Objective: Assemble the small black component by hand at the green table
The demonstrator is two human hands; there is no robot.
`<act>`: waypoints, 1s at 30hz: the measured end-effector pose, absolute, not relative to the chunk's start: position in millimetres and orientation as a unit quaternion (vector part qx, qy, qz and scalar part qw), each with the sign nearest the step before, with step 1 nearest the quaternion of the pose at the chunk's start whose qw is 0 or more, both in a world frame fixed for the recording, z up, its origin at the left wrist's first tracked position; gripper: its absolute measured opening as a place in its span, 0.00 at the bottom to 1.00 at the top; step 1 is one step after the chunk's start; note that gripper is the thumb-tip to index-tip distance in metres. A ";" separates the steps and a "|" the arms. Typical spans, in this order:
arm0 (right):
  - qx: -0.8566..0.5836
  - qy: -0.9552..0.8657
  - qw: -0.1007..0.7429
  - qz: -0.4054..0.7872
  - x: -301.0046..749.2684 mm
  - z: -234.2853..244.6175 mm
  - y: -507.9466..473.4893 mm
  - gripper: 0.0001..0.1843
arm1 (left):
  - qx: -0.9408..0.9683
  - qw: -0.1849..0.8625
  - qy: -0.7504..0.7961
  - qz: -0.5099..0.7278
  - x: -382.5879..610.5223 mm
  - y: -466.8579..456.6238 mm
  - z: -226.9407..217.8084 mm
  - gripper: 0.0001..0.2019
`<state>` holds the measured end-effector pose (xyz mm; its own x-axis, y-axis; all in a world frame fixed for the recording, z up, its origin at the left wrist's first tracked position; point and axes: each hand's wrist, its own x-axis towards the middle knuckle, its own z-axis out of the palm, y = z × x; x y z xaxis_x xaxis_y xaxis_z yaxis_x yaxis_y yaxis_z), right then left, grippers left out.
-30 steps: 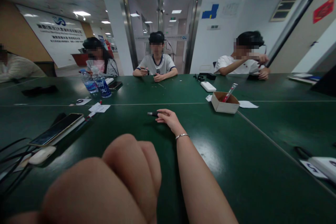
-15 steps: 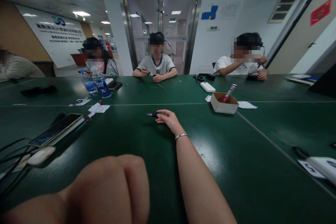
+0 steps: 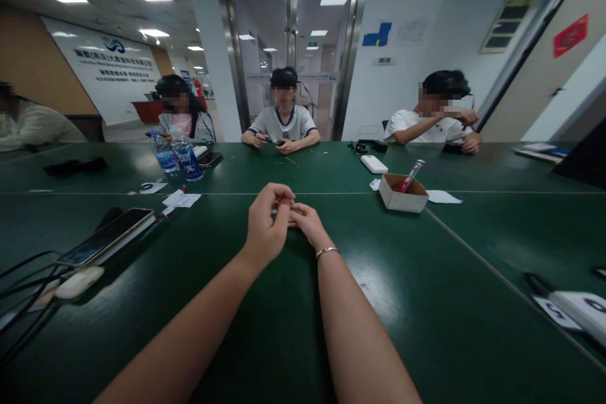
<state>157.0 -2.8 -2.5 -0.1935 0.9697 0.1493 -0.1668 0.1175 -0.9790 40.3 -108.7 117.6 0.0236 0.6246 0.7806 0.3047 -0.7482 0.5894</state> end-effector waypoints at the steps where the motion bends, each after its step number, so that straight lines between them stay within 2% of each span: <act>1: -0.366 -0.533 0.520 0.558 156.5 -1.9 -3.0 0.15 | 0.689 0.124 0.389 0.599 33.8 -88.3 103.2 0.07; 3: -0.362 -0.520 0.522 0.571 156.0 0.0 -3.2 0.16 | 0.649 0.136 0.494 0.563 20.8 -53.2 73.8 0.08; 6: -0.369 -0.512 0.517 0.578 155.9 2.3 -3.3 0.16 | 0.570 0.227 0.589 0.526 8.1 -19.9 35.0 0.08; 10: -0.371 -0.521 0.515 0.570 155.6 2.5 -3.6 0.14 | 0.551 0.419 0.527 0.493 3.0 -6.4 4.5 0.12; 12: -0.373 -0.528 0.511 0.566 155.3 2.1 -4.3 0.14 | 0.559 0.462 0.488 0.486 1.4 -7.1 -1.3 0.14; 19: -0.381 -0.524 0.513 0.563 156.6 2.3 -6.9 0.14 | 0.604 0.409 0.476 0.492 -3.8 -12.6 -5.1 0.08; 30: -0.377 -0.516 0.518 0.568 157.0 3.8 -7.9 0.14 | 0.586 0.430 0.461 0.509 -5.9 -11.5 -5.1 0.13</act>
<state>157.0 -7.9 3.8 -0.1776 0.9783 0.1067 -0.1989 0.0705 -0.9775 -5.9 -11.5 -5.1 0.0560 0.9780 0.2007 0.1021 -0.2056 0.9733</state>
